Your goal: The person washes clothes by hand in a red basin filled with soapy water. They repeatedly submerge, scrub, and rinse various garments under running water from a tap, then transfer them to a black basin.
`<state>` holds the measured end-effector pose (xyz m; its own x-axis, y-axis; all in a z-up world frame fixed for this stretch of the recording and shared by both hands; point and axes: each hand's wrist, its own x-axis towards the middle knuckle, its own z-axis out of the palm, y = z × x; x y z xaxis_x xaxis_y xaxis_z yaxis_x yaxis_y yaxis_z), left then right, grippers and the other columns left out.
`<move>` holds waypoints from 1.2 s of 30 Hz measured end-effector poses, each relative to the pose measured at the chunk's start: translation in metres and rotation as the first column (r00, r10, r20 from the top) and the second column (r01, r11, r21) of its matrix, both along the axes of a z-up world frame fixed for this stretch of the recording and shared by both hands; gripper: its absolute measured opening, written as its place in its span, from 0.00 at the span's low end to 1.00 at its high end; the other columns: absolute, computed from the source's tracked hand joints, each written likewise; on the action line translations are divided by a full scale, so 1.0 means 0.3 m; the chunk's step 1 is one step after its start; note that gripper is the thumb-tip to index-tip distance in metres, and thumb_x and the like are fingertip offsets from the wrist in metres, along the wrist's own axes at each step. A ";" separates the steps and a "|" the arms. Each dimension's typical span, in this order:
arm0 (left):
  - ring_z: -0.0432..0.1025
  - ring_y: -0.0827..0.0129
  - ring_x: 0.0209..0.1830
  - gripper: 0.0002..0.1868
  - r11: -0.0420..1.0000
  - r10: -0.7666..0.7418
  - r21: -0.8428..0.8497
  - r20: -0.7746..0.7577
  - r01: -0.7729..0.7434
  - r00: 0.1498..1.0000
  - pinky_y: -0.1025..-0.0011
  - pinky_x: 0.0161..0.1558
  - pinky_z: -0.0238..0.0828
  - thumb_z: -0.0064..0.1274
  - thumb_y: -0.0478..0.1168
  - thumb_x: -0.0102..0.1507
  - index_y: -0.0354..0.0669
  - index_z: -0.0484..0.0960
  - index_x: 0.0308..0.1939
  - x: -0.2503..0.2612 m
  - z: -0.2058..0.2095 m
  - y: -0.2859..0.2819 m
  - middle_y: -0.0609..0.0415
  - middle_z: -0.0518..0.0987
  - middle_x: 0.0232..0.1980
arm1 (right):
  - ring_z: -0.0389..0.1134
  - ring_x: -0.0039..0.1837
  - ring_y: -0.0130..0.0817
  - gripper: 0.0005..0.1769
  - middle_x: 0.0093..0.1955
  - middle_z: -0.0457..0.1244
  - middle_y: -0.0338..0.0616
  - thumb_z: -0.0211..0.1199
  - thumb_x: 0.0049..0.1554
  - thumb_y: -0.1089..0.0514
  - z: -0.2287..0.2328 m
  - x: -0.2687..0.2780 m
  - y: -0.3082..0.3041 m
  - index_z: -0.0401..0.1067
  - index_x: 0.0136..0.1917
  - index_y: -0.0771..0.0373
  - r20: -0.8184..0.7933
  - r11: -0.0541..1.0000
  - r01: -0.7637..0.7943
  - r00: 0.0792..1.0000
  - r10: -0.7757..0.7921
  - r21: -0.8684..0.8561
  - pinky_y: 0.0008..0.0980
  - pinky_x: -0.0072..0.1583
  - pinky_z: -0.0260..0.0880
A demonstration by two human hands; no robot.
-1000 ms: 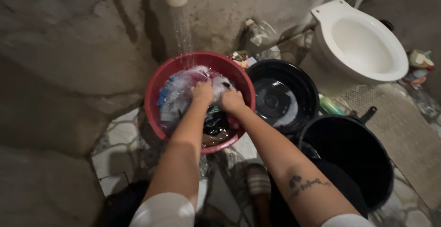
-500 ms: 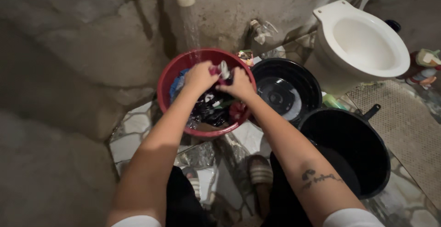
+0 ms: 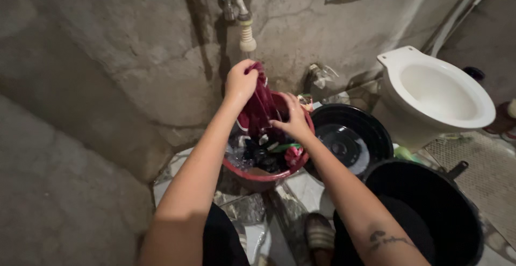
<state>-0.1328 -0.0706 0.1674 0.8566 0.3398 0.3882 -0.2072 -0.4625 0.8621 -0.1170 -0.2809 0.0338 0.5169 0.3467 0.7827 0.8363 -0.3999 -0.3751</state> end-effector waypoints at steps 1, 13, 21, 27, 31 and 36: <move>0.81 0.59 0.43 0.13 1.000 -0.005 0.015 0.079 0.003 0.997 0.65 0.47 0.74 0.53 0.40 0.60 0.42 0.85 0.46 0.005 0.018 -0.003 0.46 0.85 0.41 | 0.62 0.66 0.49 0.43 0.66 0.60 0.62 0.81 0.43 0.55 0.012 0.000 0.023 0.65 0.67 0.67 -0.029 0.996 -0.089 0.996 0.089 0.000 0.44 0.64 0.64; 0.77 0.64 0.43 0.14 0.993 -0.088 -0.049 0.346 0.111 0.934 0.67 0.48 0.73 0.56 0.33 0.59 0.40 0.82 0.50 -0.049 0.178 0.089 0.50 0.83 0.43 | 0.71 0.49 0.34 0.17 0.48 0.70 0.48 0.68 0.53 0.59 -0.141 0.098 0.042 0.77 0.55 0.69 -0.816 0.988 -0.053 0.559 0.148 0.142 0.32 0.53 0.71; 0.76 0.45 0.53 0.13 0.614 0.393 0.789 -0.331 0.023 0.858 0.53 0.50 0.76 0.49 0.37 0.64 0.39 0.87 0.45 -0.198 -0.395 0.158 0.41 0.82 0.52 | 0.70 0.55 0.43 0.31 0.53 0.68 0.51 0.70 0.44 0.56 0.032 0.066 -0.116 0.70 0.62 0.59 -0.541 0.970 0.104 0.814 -0.209 -0.218 0.40 0.55 0.70; 0.71 0.43 0.60 0.16 0.551 0.157 0.439 -0.890 0.709 0.429 0.52 0.58 0.72 0.53 0.44 0.63 0.39 0.85 0.48 -0.243 -0.705 -0.044 0.42 0.81 0.56 | 0.65 0.68 0.60 0.36 0.77 0.52 0.59 0.70 0.52 0.37 -0.192 -0.138 0.071 0.66 0.72 0.42 -0.473 0.338 -0.342 0.743 -0.474 -0.877 0.51 0.67 0.66; 0.72 0.44 0.57 0.15 0.580 0.142 0.358 -0.929 0.732 0.342 0.52 0.56 0.72 0.55 0.44 0.61 0.39 0.85 0.46 -0.225 -0.789 -0.050 0.42 0.81 0.54 | 0.61 0.72 0.64 0.43 0.83 0.42 0.60 0.71 0.50 0.39 -0.337 -0.053 0.127 0.61 0.76 0.41 -0.470 0.255 -0.398 0.686 -0.555 -0.881 0.55 0.69 0.65; 0.73 0.45 0.55 0.14 0.609 0.111 0.300 -0.949 0.735 0.295 0.53 0.55 0.73 0.58 0.44 0.59 0.40 0.85 0.44 -0.182 -0.909 -0.039 0.42 0.82 0.51 | 0.64 0.71 0.65 0.37 0.82 0.44 0.64 0.69 0.50 0.44 -0.394 -0.020 0.154 0.70 0.72 0.50 -0.507 0.250 -0.447 0.672 -0.540 -0.859 0.53 0.69 0.66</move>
<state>-0.1873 -0.0824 -0.1052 0.7398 -0.0031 -0.6728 0.1256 -0.9818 0.1426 -0.1229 -0.2346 -0.0846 0.6547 0.4365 -0.6171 0.5190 -0.8531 -0.0528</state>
